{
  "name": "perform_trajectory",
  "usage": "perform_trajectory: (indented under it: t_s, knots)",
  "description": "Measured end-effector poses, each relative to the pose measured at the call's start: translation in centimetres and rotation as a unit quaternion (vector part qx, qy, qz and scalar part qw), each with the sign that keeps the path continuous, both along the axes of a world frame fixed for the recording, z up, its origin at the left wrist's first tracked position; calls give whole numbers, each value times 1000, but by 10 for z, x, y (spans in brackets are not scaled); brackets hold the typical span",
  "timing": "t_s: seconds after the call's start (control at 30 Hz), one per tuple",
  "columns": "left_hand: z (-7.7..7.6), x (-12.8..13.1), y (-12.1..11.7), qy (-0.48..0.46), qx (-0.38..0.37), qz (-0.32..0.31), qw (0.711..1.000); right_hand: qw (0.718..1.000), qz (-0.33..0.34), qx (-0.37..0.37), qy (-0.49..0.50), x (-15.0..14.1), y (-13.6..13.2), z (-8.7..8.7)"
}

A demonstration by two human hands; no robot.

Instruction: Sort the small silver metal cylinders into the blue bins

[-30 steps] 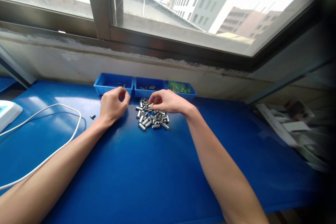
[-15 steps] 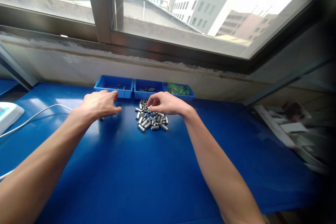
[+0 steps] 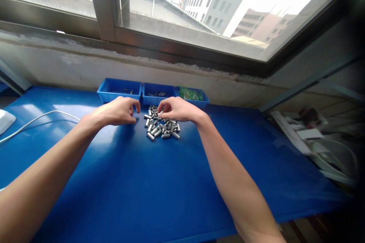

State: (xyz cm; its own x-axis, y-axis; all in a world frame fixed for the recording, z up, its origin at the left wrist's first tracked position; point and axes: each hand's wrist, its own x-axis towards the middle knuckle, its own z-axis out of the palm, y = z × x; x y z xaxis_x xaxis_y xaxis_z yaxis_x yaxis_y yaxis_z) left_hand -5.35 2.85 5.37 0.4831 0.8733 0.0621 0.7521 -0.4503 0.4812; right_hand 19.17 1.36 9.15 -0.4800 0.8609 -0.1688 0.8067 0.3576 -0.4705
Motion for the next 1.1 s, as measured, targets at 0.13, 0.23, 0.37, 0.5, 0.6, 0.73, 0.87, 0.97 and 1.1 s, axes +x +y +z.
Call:
perform_trajectory:
  t_s: [0.13, 0.23, 0.37, 0.5, 0.6, 0.73, 0.87, 0.97, 1.1]
  knots:
    - [2, 6, 4, -101, 65, 53, 991, 1000, 12, 3, -25, -2, -1, -2]
    - [0, 6, 8, -194, 132, 111, 966, 999, 19, 9, -40, -2, 0, -6]
    - [-9, 3, 12, -253, 216, 171, 927, 998, 31, 9, -54, -4, 1, -10]
    - [-17, 2, 15, -264, 211, 162, 927, 996, 32, 15, -76, -9, -1, -14]
    - [-18, 5, 13, -240, 224, 147, 933, 995, 27, 31, -88, -13, -2, -15]
    - [-12, 12, 7, -224, 225, 69, 946, 993, 33, 50, -106, -16, -2, -16]
    - [-9, 18, 2, -191, 228, -17, 955, 991, 41, 60, -117, -16, -2, -15]
    - [-11, 20, 1, -178, 240, -28, 954, 990, 41, 59, -120, -14, -2, -15]
    - [-14, 19, 2, -176, 244, -28, 953, 990, 45, 62, -118, -11, -1, -14]
